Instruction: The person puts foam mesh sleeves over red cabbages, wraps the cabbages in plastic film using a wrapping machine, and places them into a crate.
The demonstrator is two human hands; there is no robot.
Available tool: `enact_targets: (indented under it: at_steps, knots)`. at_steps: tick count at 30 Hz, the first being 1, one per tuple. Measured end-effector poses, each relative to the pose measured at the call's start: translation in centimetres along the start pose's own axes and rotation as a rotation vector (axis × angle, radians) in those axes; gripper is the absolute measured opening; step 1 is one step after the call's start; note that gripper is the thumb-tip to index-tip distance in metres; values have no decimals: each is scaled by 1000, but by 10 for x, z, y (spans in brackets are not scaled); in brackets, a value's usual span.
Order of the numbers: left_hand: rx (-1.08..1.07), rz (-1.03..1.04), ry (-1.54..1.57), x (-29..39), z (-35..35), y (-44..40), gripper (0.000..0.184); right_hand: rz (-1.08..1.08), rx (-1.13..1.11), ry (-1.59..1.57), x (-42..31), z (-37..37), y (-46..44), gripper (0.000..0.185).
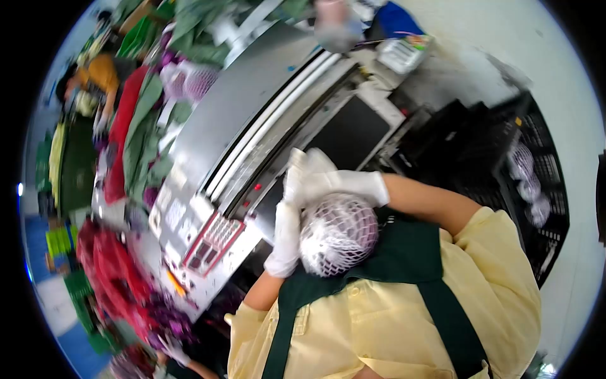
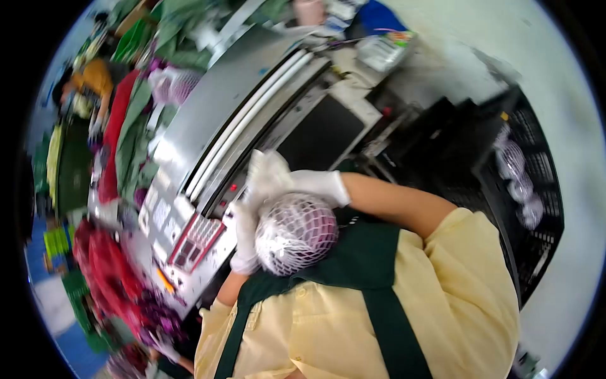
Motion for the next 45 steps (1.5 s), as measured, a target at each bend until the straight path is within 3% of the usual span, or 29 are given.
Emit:
enact_targets:
  at_steps: [1,2,3,4,5,6,7,8,11,12,14,15,16,18,20,21,25,27,29,31,32,34,36,37,38,39,41,43,45]
  knots:
    - [-341,-187,276,1,13,-1,63,-27,-295,-431,21,-30,-25,17]
    - [-227,-328,288,-6,17,0,69,-156,332,81,5,-33,10,17]
    - [-139,-473,305,-19,27,4,75,-172,612,9,14,-53,18,19]
    - [-47,-465,430,-26,39,3,79,-386,717,331,2,-54,56,21]
    - [43,-473,555,-37,58,-3,83,-793,754,993,-12,-45,91,24]
    - [125,-520,671,-32,87,-5,85,-662,403,582,0,-45,98,37]
    - [208,-579,781,-24,118,-14,89,-636,594,454,27,-41,132,59]
    - [98,-533,801,-22,152,-35,89,-594,428,394,26,-56,162,75]
    - [-132,-372,776,20,241,-78,98,-737,553,188,20,-66,271,57]
    - [-189,-337,794,48,275,-85,102,-831,488,11,23,-62,312,40]
    - [-372,-251,707,83,322,-101,114,-846,425,-227,33,-57,390,32]
    - [-398,-194,719,77,330,-106,111,-1027,629,-7,39,-60,427,32]
    - [-429,-209,749,66,337,-112,107,-1096,659,-128,52,-64,460,31]
    - [-408,-316,871,40,349,-121,94,-953,675,-544,71,-82,510,39]
    - [-346,-457,890,24,362,-120,88,-954,861,-555,93,-115,533,60]
    - [-358,-507,944,12,366,-117,85,-857,845,-732,108,-143,535,63]
    - [-281,-627,928,-10,364,-97,70,-529,1043,-649,131,-221,517,64]
    - [-221,-634,865,-15,348,-91,68,-534,1159,-639,132,-260,491,68]
    - [-91,-624,765,-21,316,-83,67,-616,1528,-348,147,-318,456,75]
    - [54,-615,710,-28,269,-73,63,-466,1557,-411,117,-264,456,77]
    - [113,-633,661,-35,241,-66,62,-523,1439,-426,129,-279,445,75]
    - [212,-644,577,-39,181,-52,58,-455,1465,-326,133,-258,435,67]
    - [291,-617,556,-31,119,-37,56,-234,1841,-201,118,-216,435,56]
    - [318,-573,535,-24,85,-32,55,-388,1740,-162,132,-233,448,52]
    - [366,-529,506,-19,51,-29,55,-670,2001,-5,124,-215,455,47]
    - [414,-488,475,-12,19,-24,55,-725,2096,92,97,-194,456,38]
    - [564,-487,427,-13,-48,-26,49,-917,2033,195,50,-147,438,37]
    - [695,-346,321,-9,-104,-45,46,-894,1910,340,-18,-113,384,33]
    - [753,-295,320,-30,-165,-65,45,-757,1801,835,-82,-87,316,26]
Point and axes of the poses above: each hand's wrist, its own y-axis away from the middle knuckle, its own z-axis out of the palm, x = y × z, the point moved 3 cm from there along -y, towards the middle knuckle, and after that the axes turned 14 degrees about z, right-handed, at the moved point
